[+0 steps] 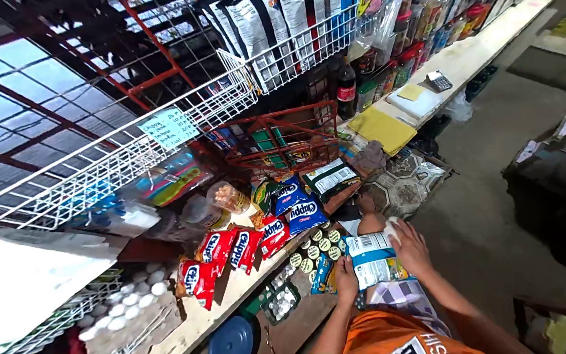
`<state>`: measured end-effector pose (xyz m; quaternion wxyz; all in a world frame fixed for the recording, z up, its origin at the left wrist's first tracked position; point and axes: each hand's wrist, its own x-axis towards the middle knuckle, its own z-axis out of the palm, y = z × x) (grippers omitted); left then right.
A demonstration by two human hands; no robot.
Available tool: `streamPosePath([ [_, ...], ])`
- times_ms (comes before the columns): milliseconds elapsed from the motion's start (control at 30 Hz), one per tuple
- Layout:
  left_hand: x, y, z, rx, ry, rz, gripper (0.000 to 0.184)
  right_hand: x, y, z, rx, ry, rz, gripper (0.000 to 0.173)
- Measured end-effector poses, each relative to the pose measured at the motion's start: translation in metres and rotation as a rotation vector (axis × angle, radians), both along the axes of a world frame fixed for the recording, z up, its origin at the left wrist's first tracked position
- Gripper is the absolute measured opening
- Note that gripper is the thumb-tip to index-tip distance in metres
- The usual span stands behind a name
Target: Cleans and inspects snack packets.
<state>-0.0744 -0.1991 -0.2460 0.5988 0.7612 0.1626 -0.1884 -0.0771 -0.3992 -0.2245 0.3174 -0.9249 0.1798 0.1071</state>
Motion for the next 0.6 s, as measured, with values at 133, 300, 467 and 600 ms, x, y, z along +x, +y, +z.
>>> streamPosePath([
  [133,0.000,0.004,0.001,0.014,-0.020,0.009,0.028,-0.005,-0.010,-0.013,0.387,0.063,-0.363,0.056],
  [300,0.003,0.020,-0.008,0.061,-0.033,-0.116,0.024,-0.020,-0.015,-0.027,0.611,0.054,-0.598,0.047],
  [467,0.033,0.030,0.004,-0.096,-0.090,-0.147,0.019,-0.009,-0.036,-0.008,0.716,-0.246,-0.465,0.037],
  [600,0.056,0.032,0.021,-0.184,-0.386,-0.232,0.018,-0.001,-0.073,0.032,0.719,-0.417,-0.121,0.040],
])
